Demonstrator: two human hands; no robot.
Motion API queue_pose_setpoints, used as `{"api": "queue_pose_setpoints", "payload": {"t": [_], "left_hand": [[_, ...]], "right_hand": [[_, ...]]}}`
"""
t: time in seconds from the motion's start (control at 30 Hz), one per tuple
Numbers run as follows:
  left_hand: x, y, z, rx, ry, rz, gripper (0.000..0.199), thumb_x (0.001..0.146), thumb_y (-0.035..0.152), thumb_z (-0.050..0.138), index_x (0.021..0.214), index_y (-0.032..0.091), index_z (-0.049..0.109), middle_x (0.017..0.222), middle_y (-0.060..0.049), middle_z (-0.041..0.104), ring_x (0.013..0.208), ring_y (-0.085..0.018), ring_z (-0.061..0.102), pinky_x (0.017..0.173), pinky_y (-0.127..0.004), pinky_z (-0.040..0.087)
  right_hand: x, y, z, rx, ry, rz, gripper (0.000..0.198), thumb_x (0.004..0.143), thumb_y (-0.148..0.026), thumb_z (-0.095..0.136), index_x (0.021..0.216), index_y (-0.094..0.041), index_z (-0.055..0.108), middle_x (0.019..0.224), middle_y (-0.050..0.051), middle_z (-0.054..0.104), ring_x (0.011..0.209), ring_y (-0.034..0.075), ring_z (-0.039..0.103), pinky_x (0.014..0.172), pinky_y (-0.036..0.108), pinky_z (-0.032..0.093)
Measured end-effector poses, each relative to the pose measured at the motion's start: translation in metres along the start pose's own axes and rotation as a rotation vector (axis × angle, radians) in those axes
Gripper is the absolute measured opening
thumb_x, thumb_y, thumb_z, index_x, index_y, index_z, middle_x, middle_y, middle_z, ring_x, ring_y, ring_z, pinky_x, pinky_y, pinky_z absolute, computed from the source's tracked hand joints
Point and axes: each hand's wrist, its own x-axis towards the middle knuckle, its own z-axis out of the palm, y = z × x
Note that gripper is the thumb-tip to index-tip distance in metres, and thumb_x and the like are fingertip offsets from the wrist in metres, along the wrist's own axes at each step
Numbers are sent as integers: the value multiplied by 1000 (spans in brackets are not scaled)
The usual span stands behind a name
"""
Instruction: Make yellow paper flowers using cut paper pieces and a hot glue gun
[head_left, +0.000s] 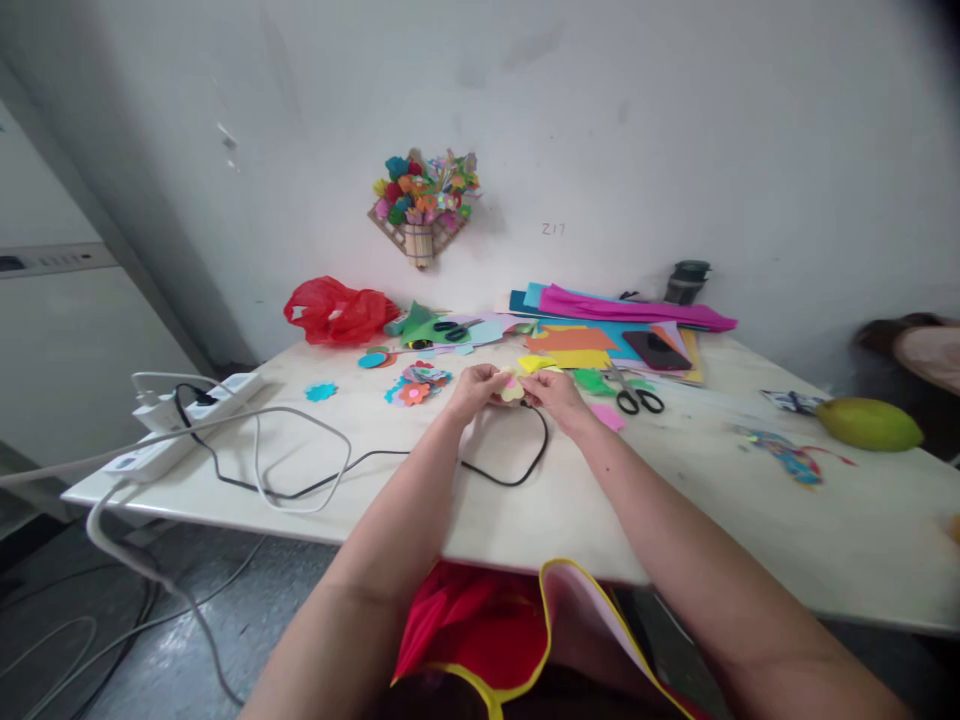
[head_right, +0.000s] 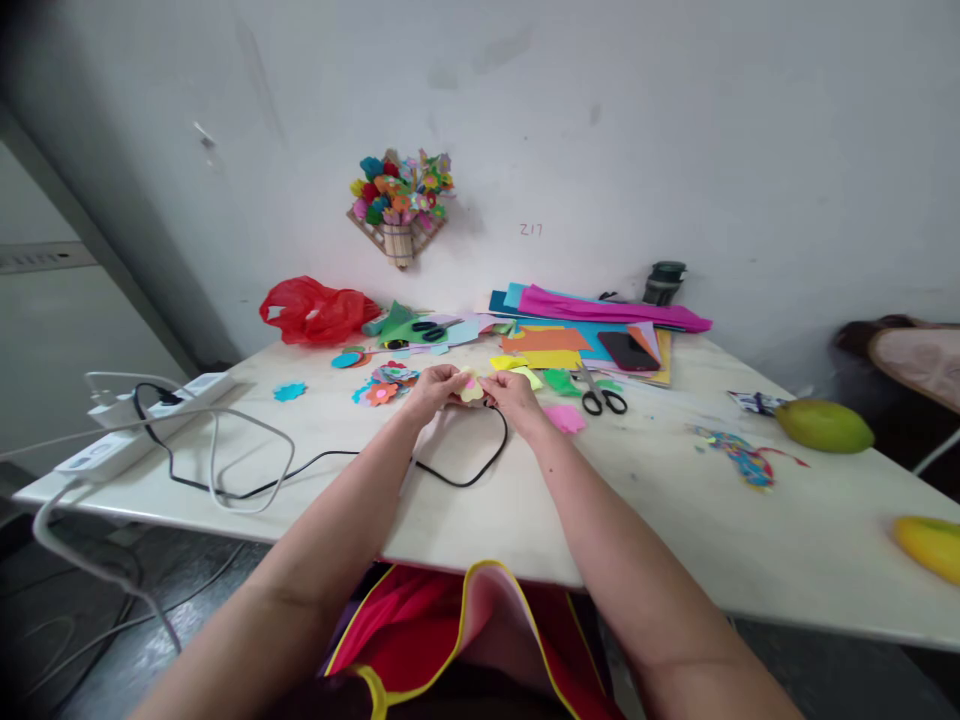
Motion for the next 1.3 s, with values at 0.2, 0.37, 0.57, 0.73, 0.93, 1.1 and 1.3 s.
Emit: {"api": "queue_pose_setpoints", "payload": {"t": [0.2,0.37,0.57,0.73,0.93,1.1,1.3], "left_hand": [[-1,4,-2,46,88,8,41,56,48,70,59,13,48,49,2,53,43,-8,50,44,-20,44],[-3,9,-5,11,61,29,39,60,47,68,65,12,52,56,1,56,48,-8,52,46,-21,45],[0,6,-14,12,97,74,37,58,44,70,62,12,52,51,2,54,43,-7,48,41,-19,39],[0,5,-17,30,99,59,39,64,50,63,64,12,54,52,-1,57,42,-10,52,43,-21,40],[1,2,-16,52,61,24,38,58,46,70,64,13,52,56,0,58,45,-9,54,47,-22,44],[3,-1,-17,73,26,24,38,56,44,72,64,13,53,55,1,57,45,-9,51,47,-22,43],[0,5,-14,32,-2,27,40,62,51,65,69,13,56,59,0,58,49,-10,53,51,-23,46]], "right_hand": [[6,-6,5,-57,-22,32,32,58,-44,65,54,-16,51,44,-3,48,42,7,40,43,22,31],[17,-14,9,-132,-48,47,24,61,-37,62,55,-15,54,43,-3,48,41,7,40,41,21,29],[22,-11,23,2,-83,66,22,61,-35,62,56,-15,54,44,-3,49,42,7,42,42,21,32],[20,4,28,146,35,72,27,59,-41,64,59,-16,55,46,-3,50,41,7,41,41,21,32],[20,10,21,138,111,35,27,60,-42,62,59,-16,55,48,-3,51,41,7,41,40,20,32],[17,7,20,110,84,18,25,62,-41,61,58,-16,54,48,-4,50,41,7,41,40,20,32],[15,4,19,105,86,5,25,63,-40,59,59,-17,53,49,-4,51,44,8,43,42,21,33]]}}
